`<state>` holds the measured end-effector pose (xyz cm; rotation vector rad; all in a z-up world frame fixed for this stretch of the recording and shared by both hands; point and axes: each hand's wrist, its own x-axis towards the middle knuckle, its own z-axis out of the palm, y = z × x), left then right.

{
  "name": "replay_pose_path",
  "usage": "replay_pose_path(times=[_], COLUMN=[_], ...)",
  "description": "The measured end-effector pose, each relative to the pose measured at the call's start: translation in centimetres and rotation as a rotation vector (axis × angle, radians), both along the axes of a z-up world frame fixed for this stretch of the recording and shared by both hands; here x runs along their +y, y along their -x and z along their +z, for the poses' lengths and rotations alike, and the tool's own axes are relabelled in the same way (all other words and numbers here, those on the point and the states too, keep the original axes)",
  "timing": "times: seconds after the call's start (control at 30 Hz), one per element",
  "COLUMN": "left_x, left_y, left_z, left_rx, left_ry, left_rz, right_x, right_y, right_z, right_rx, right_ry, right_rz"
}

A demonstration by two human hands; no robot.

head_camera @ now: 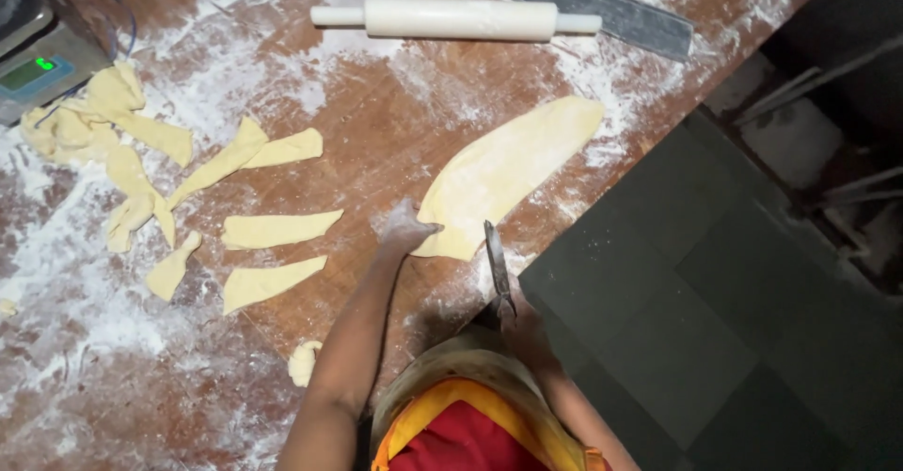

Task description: Rolling out pastry dough and cutting it into triangles using a knife and ruler to prepare croissants.

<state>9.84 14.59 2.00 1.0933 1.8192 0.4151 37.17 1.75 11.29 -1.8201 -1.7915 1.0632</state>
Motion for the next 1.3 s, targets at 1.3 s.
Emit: replay_pose_path(times=[1.3], left_x=[-6.5], left_y=[1.2], left_z=[-3.6], left_rx=[0.143], left_ry=[-0.721], left_rz=[-0.754], right_x=[2.8], right_y=[14.1], right_z=[-7.4], right_rx=[-0.341], right_ry=[0.101], right_rz=[0.027])
